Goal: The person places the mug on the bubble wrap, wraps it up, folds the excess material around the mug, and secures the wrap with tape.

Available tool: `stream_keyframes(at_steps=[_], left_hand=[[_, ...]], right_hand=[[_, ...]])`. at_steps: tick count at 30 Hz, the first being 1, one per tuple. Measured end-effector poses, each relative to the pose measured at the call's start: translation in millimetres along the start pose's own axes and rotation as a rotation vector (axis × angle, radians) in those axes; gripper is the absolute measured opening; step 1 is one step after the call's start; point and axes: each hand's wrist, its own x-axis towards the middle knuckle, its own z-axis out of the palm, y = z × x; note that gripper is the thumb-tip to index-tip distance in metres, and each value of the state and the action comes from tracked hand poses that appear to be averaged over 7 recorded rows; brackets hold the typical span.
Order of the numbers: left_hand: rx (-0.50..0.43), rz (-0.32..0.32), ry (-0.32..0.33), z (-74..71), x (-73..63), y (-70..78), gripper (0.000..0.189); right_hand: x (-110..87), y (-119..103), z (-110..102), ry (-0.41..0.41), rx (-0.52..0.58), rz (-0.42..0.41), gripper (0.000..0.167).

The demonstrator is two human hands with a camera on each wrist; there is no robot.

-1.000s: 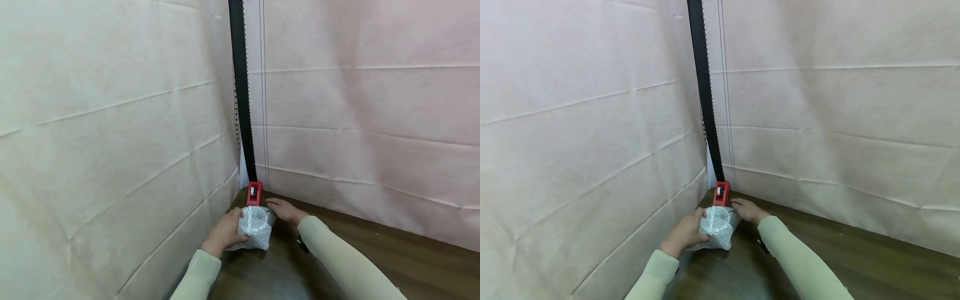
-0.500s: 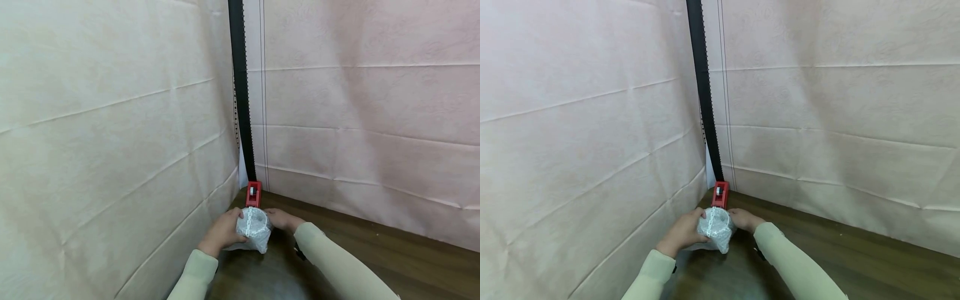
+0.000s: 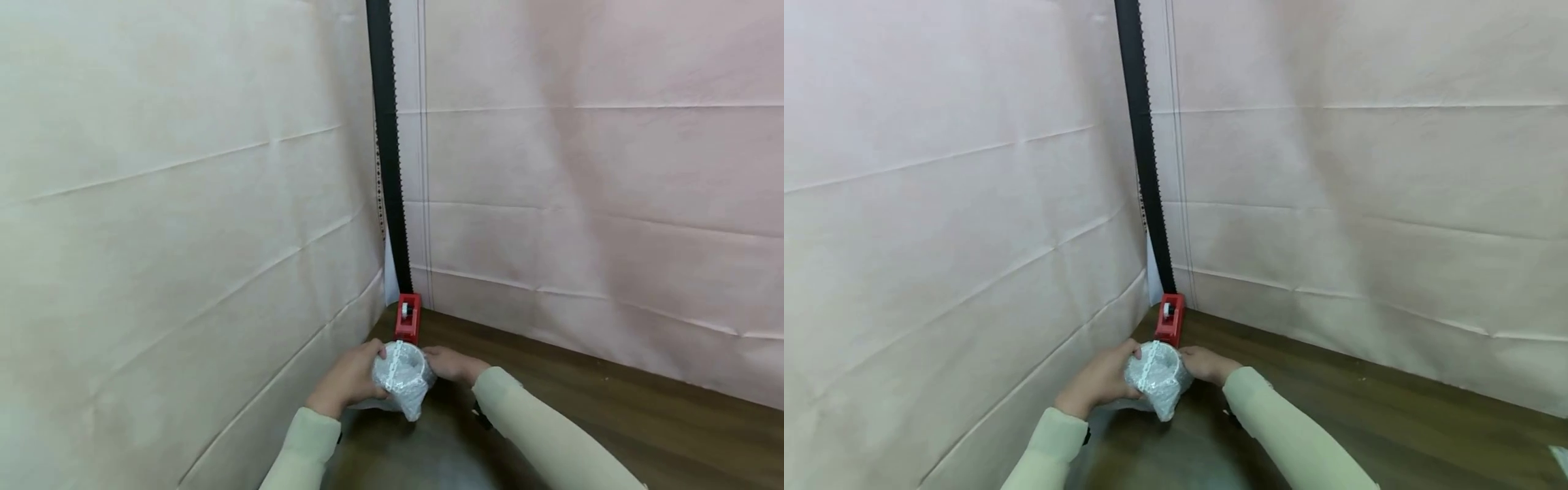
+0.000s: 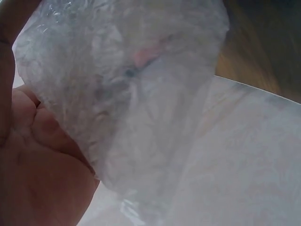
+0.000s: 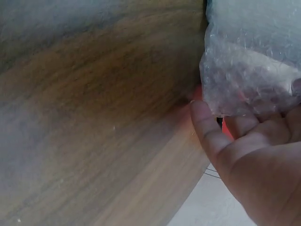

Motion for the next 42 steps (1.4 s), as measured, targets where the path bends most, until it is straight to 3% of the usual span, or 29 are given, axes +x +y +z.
stream_keyframes(at_steps=[3, 12, 18, 28, 34, 42], left_hand=[[-0.005, 0.04, -0.015, 0.1, 4.5, 1.4, 0.069], [-0.031, 0.006, -0.038, 3.4, 2.8, -0.4, 0.067], [-0.008, 0.058, -0.025, 0.7, 2.9, -5.9, 0.065], [-0.004, 0.075, -0.044, -1.1, 0.7, -11.9, 0.064], [-0.009, 0.095, -0.044, -2.5, -1.5, -13.7, 0.066], [-0.021, 0.094, -0.059, -5.7, -5.4, -15.2, 0.065]], right_hand=[[-2.3, 1, -5, 0.021, -0.004, 0.027, 0.058], [-2.2, 3, -8, 0.021, -0.03, 0.038, 0.054], [6.1, 1, -17, 0.035, -0.021, 0.034, 0.058], [10.4, 10, -35, 0.033, -0.044, 0.027, 0.059], [14.0, 11, -37, 0.027, -0.001, 0.01, 0.061], [24.5, -3, -34, 0.054, 0.085, 0.092, 0.072]])
